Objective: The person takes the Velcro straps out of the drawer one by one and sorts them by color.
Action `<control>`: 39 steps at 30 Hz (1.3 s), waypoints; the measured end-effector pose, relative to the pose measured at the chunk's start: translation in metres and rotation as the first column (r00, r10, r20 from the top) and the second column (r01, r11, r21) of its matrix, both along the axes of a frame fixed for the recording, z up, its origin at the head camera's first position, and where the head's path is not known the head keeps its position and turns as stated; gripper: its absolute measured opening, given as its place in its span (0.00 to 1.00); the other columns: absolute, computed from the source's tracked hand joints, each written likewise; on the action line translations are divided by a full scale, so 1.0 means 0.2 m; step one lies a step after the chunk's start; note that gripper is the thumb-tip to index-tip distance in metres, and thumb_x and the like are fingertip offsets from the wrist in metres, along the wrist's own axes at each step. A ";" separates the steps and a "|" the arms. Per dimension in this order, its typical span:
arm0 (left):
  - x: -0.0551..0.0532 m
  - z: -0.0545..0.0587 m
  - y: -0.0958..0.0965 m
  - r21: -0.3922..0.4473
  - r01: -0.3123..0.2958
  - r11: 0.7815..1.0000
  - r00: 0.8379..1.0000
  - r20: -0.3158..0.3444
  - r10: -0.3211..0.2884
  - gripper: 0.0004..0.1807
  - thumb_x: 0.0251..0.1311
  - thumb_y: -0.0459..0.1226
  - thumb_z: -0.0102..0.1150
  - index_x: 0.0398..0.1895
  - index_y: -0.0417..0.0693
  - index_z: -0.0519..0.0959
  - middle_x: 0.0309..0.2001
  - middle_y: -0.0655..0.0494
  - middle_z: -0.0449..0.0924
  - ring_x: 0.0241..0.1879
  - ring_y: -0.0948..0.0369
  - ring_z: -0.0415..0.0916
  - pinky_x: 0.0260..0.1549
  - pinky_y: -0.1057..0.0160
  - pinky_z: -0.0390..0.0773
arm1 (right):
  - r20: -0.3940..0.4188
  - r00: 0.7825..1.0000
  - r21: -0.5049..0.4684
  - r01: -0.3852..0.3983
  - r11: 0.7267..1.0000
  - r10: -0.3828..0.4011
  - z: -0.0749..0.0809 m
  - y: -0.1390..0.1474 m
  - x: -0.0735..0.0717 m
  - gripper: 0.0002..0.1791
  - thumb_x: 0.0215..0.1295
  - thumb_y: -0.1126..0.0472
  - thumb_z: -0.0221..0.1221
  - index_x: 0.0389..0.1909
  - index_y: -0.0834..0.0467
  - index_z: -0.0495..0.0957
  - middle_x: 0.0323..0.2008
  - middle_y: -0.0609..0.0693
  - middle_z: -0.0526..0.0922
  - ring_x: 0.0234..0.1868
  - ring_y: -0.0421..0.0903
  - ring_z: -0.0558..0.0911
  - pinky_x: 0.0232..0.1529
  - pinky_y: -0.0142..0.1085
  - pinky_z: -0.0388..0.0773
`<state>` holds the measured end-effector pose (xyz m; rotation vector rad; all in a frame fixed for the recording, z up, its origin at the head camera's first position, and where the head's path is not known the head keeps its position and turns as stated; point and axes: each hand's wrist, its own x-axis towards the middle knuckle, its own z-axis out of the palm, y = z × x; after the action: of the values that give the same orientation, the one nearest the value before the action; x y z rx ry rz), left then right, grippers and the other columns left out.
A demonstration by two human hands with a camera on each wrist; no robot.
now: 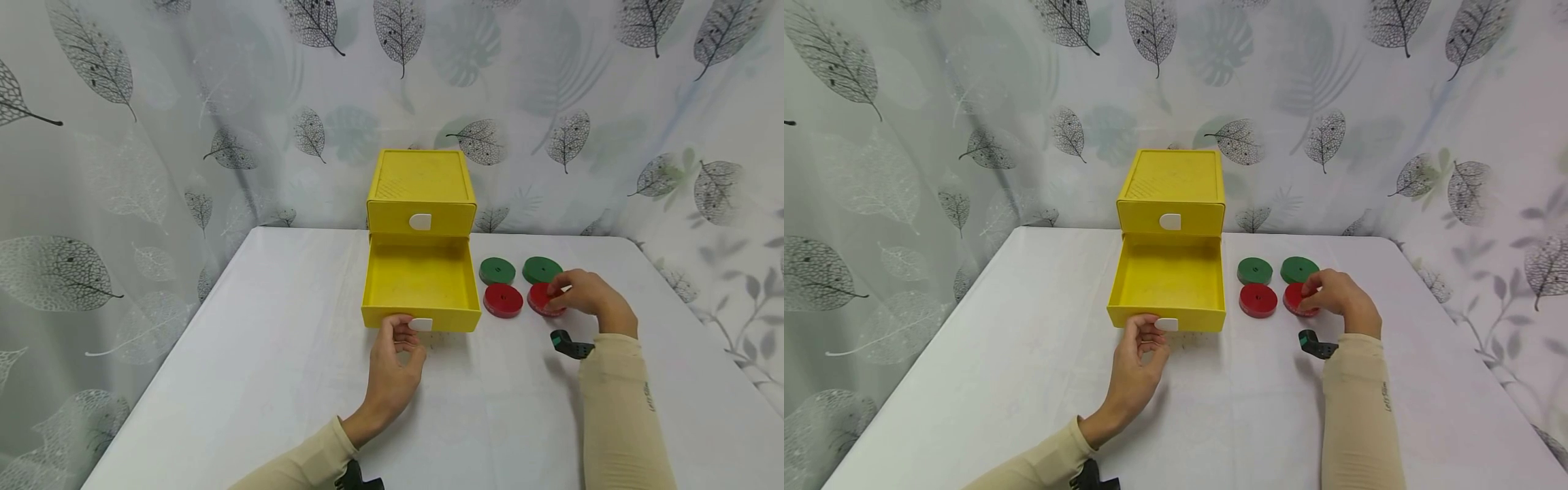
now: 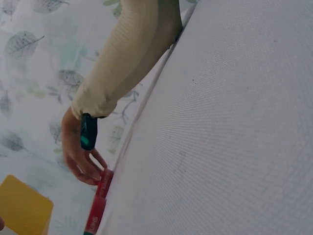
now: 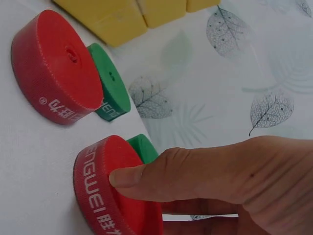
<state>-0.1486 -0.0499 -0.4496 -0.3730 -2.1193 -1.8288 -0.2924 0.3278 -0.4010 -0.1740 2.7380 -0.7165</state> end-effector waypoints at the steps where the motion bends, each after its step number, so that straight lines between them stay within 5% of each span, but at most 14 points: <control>1: 0.00 0.00 0.00 0.000 0.000 1.000 1.000 0.000 0.000 0.22 0.62 0.24 0.56 0.59 0.43 0.71 0.46 0.53 0.74 0.45 0.56 0.77 0.48 0.60 0.80 | -0.005 1.000 -0.003 0.000 1.000 0.000 0.01 0.00 0.00 0.20 0.63 0.56 0.70 0.50 0.64 0.82 0.48 0.62 0.80 0.54 0.65 0.71 0.47 0.57 0.77; 21: -0.03 0.04 0.00 -0.003 -0.014 1.000 0.999 -0.044 0.014 0.22 0.62 0.23 0.55 0.59 0.42 0.72 0.45 0.51 0.76 0.43 0.57 0.78 0.46 0.60 0.81 | -0.174 0.984 -0.034 0.023 0.999 -0.028 0.18 -0.07 0.07 0.26 0.72 0.49 0.63 0.58 0.65 0.75 0.62 0.71 0.74 0.61 0.70 0.73 0.55 0.66 0.74; 30: -0.09 0.06 -0.02 -0.005 -0.019 1.000 0.999 -0.042 0.018 0.21 0.62 0.23 0.56 0.59 0.41 0.73 0.45 0.50 0.76 0.43 0.56 0.78 0.46 0.60 0.80 | -0.293 0.956 -0.064 -0.005 0.998 -0.014 0.25 -0.15 0.11 0.24 0.73 0.47 0.63 0.57 0.61 0.77 0.58 0.68 0.78 0.61 0.68 0.74 0.54 0.64 0.75; 39: -0.18 0.07 -0.02 -0.020 -0.035 0.999 0.999 -0.041 0.034 0.19 0.64 0.24 0.56 0.58 0.40 0.72 0.47 0.37 0.76 0.43 0.57 0.77 0.47 0.60 0.80 | -0.353 0.935 -0.072 0.013 0.997 -0.037 0.32 -0.19 0.15 0.25 0.73 0.49 0.62 0.61 0.62 0.75 0.59 0.69 0.77 0.59 0.66 0.74 0.54 0.64 0.74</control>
<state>-0.1845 -0.0541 -0.4364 -0.3733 -2.1063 -1.7662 -0.2625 0.2894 -0.3363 -0.3119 3.0617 -0.8606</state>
